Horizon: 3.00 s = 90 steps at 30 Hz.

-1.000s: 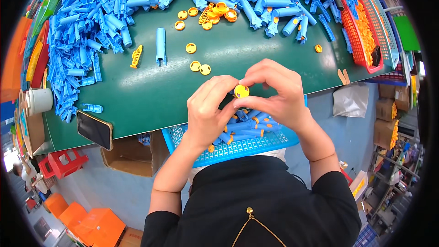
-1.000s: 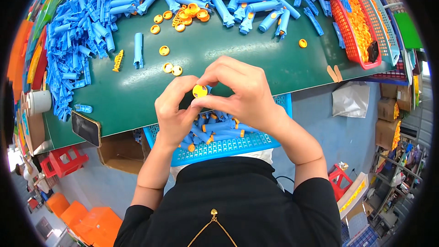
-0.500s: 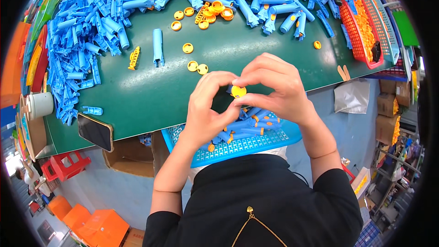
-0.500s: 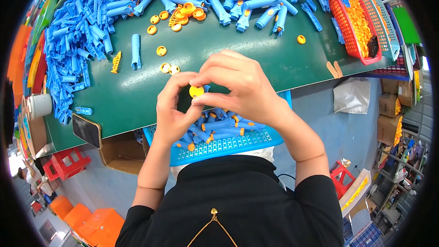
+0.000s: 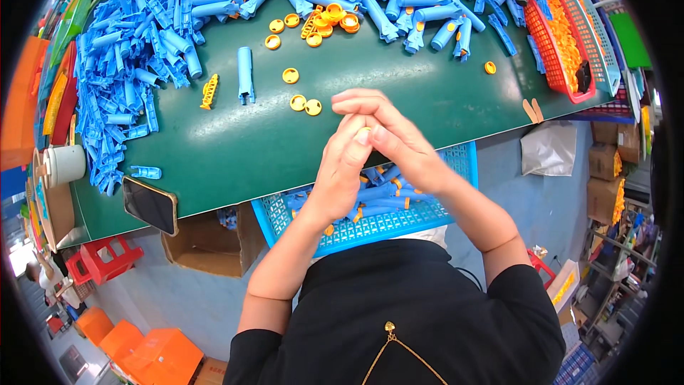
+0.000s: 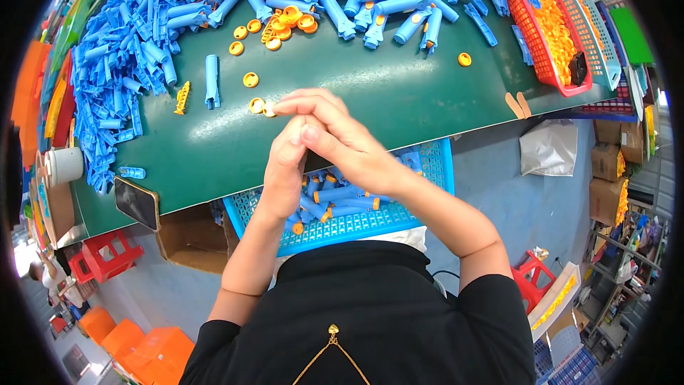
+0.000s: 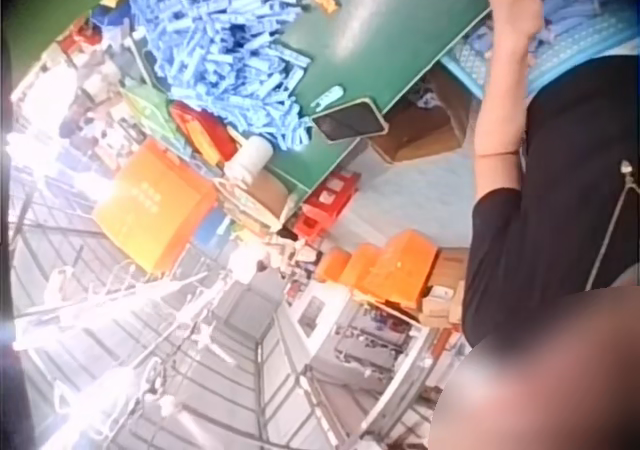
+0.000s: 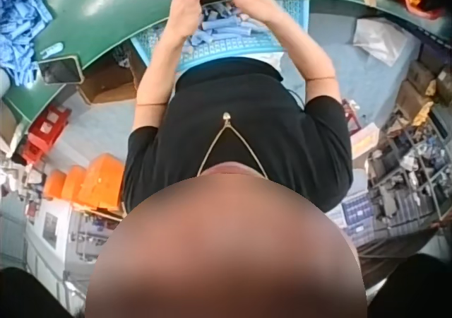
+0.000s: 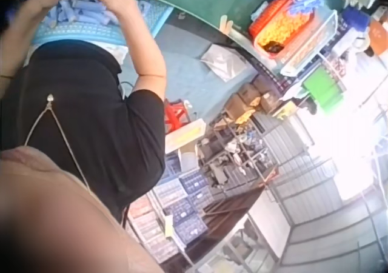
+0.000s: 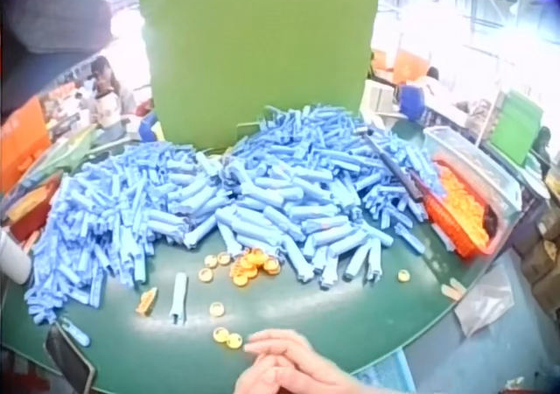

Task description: Assembling toy foam darts by attaching tips to foam cylinders.

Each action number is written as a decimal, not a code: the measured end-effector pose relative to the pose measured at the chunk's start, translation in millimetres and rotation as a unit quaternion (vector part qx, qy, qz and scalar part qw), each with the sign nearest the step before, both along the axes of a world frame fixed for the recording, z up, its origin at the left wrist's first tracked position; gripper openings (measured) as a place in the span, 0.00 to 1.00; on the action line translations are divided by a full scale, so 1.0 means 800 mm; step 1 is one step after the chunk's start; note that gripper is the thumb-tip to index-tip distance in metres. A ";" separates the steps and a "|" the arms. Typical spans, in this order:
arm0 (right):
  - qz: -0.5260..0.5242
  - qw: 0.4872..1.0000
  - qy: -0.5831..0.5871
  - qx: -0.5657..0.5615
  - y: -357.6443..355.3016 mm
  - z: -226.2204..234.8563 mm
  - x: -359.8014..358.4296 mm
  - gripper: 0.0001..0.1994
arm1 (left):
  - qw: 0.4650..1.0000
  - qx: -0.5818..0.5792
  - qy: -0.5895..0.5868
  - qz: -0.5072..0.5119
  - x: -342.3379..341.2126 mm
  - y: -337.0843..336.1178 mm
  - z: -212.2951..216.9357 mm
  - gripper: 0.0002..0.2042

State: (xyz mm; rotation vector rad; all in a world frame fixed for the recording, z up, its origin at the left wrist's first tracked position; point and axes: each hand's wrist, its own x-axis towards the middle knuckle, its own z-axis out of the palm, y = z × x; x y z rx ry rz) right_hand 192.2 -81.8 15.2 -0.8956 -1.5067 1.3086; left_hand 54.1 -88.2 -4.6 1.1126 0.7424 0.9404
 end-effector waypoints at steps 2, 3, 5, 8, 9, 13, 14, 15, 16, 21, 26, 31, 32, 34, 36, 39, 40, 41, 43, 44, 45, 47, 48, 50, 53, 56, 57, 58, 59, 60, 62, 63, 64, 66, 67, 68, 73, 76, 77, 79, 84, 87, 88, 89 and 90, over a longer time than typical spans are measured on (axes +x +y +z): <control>0.006 0.997 0.062 -0.034 -0.005 -0.005 -0.011 0.21 | 0.998 0.008 -0.004 0.065 0.006 -0.004 0.002 0.20; -0.001 0.996 0.082 -0.038 -0.006 -0.017 -0.012 0.21 | 0.997 0.009 0.004 0.071 0.006 -0.006 -0.001 0.21; -0.019 0.997 0.071 -0.028 -0.011 -0.022 -0.015 0.20 | 0.998 0.007 0.002 0.068 0.006 -0.012 -0.005 0.21; -0.071 0.993 0.090 0.003 -0.014 -0.027 -0.024 0.17 | 0.996 0.022 0.009 0.084 0.014 -0.013 0.000 0.21; -0.075 0.990 0.115 -0.026 -0.016 -0.025 -0.025 0.18 | 0.996 0.031 0.013 0.083 0.015 -0.012 0.002 0.20; -0.096 0.986 0.124 -0.053 -0.016 -0.026 -0.025 0.20 | 0.996 0.026 0.035 0.083 0.018 -0.009 0.014 0.20; -0.096 0.986 0.123 -0.053 -0.016 -0.026 -0.025 0.20 | 0.996 0.026 0.034 0.083 0.018 -0.009 0.016 0.20; -0.100 0.986 0.118 -0.054 -0.016 -0.026 -0.025 0.21 | 0.995 0.035 0.028 0.085 0.019 -0.009 0.018 0.20; -0.104 0.987 0.113 -0.056 -0.016 -0.025 -0.026 0.21 | 0.995 0.045 0.023 0.087 0.020 -0.009 0.019 0.20; -0.078 0.983 0.136 -0.091 -0.003 -0.021 -0.008 0.15 | 0.990 0.098 0.047 0.087 0.015 -0.004 0.007 0.20; -0.263 0.897 -0.294 0.199 0.078 -0.001 0.042 0.06 | 0.979 0.167 0.101 0.054 0.010 -0.013 -0.002 0.23; -0.317 0.700 -0.537 0.349 0.129 -0.004 0.052 0.09 | 0.981 0.103 0.151 -0.059 0.002 -0.047 0.020 0.18; -0.305 0.679 -0.566 0.354 0.133 -0.008 0.050 0.10 | 0.947 0.238 0.201 -0.075 0.000 -0.047 0.023 0.16; -0.305 0.679 -0.556 0.369 0.128 -0.007 0.055 0.08 | 0.893 0.365 0.247 -0.088 -0.004 -0.041 0.023 0.14; -0.314 0.717 -0.525 0.333 0.113 0.000 0.058 0.08 | 0.916 0.333 0.224 0.012 -0.015 -0.023 0.023 0.19; -0.301 0.753 -0.496 0.309 0.089 0.004 0.049 0.11 | 0.979 0.047 0.183 0.072 -0.018 -0.003 0.030 0.12; -0.303 0.772 -0.465 0.309 0.087 0.003 0.046 0.12 | 0.988 0.000 0.139 0.069 -0.017 0.002 0.025 0.12; -0.306 0.769 -0.465 0.314 0.092 -0.002 0.047 0.14 | 0.991 0.009 0.120 0.051 -0.017 0.008 0.021 0.12; -0.298 0.765 -0.485 0.302 0.100 -0.012 0.052 0.14 | 0.991 0.012 0.124 0.040 -0.015 0.010 0.016 0.13; -0.282 0.766 -0.498 0.293 0.103 -0.015 0.049 0.13 | 0.991 0.012 0.131 0.039 -0.017 0.010 0.014 0.15; -0.278 0.773 -0.485 0.299 0.100 -0.013 0.049 0.13 | 0.990 0.010 0.131 0.041 -0.017 0.011 0.013 0.15; -0.270 0.802 -0.448 0.289 0.082 0.001 0.046 0.12 | 0.994 -0.033 0.015 0.104 -0.015 0.011 0.014 0.19; -0.263 0.828 -0.409 0.278 0.070 0.010 0.043 0.12 | 0.993 -0.036 0.015 0.111 -0.013 0.011 0.015 0.19; -0.192 0.867 -0.339 0.310 0.047 0.020 0.036 0.13 | 0.984 -0.007 -0.044 0.175 -0.004 0.013 0.022 0.23; -0.122 0.921 -0.263 0.259 0.027 0.011 0.014 0.12 | 0.975 0.018 -0.079 0.208 -0.011 0.010 0.017 0.18; -0.031 0.976 -0.163 0.138 0.040 0.017 0.023 0.12 | 0.968 0.045 -0.094 0.228 -0.020 0.004 0.015 0.11; -0.053 0.972 -0.199 0.109 0.049 0.014 0.030 0.12 | 0.965 0.116 -0.023 0.235 -0.023 0.002 0.015 0.11; -0.119 0.953 -0.240 0.141 0.062 0.002 0.032 0.13 | 0.952 0.186 0.049 0.238 -0.026 0.002 0.015 0.10; -0.143 0.926 -0.306 0.166 0.072 -0.003 0.033 0.13 | 0.904 0.308 0.175 0.239 -0.031 0.005 0.017 0.09; -0.166 0.894 -0.370 0.190 0.080 -0.006 0.031 0.13 | 0.905 0.309 0.173 0.236 -0.029 0.006 0.016 0.09; -0.170 0.873 -0.404 0.212 0.089 -0.011 0.022 0.14 | 0.875 0.362 0.199 0.253 -0.025 0.006 0.016 0.12; -0.171 0.852 -0.436 0.234 0.093 -0.013 0.019 0.15 | 0.869 0.374 0.206 0.250 -0.023 0.007 0.014 0.13; -0.173 0.852 -0.437 0.232 0.096 -0.018 0.018 0.15 | 0.870 0.374 0.205 0.247 -0.021 0.008 0.011 0.13; -0.144 0.865 -0.412 0.248 0.102 -0.026 0.015 0.15 | 0.871 0.376 0.239 0.208 -0.020 0.009 0.005 0.12; -0.145 0.865 -0.412 0.247 0.101 -0.024 0.016 0.15 | 0.880 0.365 0.226 0.205 -0.018 0.009 0.003 0.14; -0.124 0.892 -0.386 0.197 0.098 -0.020 0.019 0.14 | 0.880 0.362 0.227 0.207 -0.018 0.010 0.002 0.14; -0.034 0.977 -0.200 -0.068 0.074 0.010 0.038 0.09 | 0.895 0.328 0.247 0.171 -0.019 0.014 0.000 0.13; -0.028 0.997 -0.057 -0.041 0.052 0.011 0.049 0.12 | 0.906 0.306 0.246 0.161 -0.016 0.015 0.002 0.12; -0.010 0.998 -0.053 -0.013 0.045 0.013 0.052 0.15 | 0.904 0.305 0.252 0.163 -0.014 0.015 0.002 0.12; -0.013 1.000 0.008 0.023 0.029 0.019 0.041 0.15 | 0.902 0.304 0.259 0.164 -0.011 0.013 0.003 0.12; -0.066 0.970 -0.129 0.193 0.021 0.019 0.026 0.14 | 0.896 0.310 0.266 0.174 -0.008 0.012 -0.001 0.12; -0.066 0.972 -0.129 0.185 0.020 0.018 0.025 0.13 | 0.891 0.330 0.264 0.168 -0.006 0.012 0.001 0.13; -0.065 0.972 -0.128 0.185 0.019 0.017 0.024 0.13 | 0.890 0.330 0.265 0.169 -0.007 0.012 0.000 0.13; -0.060 0.976 -0.127 0.166 0.019 0.017 0.024 0.13 | 0.890 0.333 0.265 0.163 -0.008 0.012 -0.001 0.14; -0.055 0.980 -0.125 0.147 0.019 0.017 0.025 0.12 | 0.890 0.335 0.265 0.157 -0.010 0.012 -0.003 0.15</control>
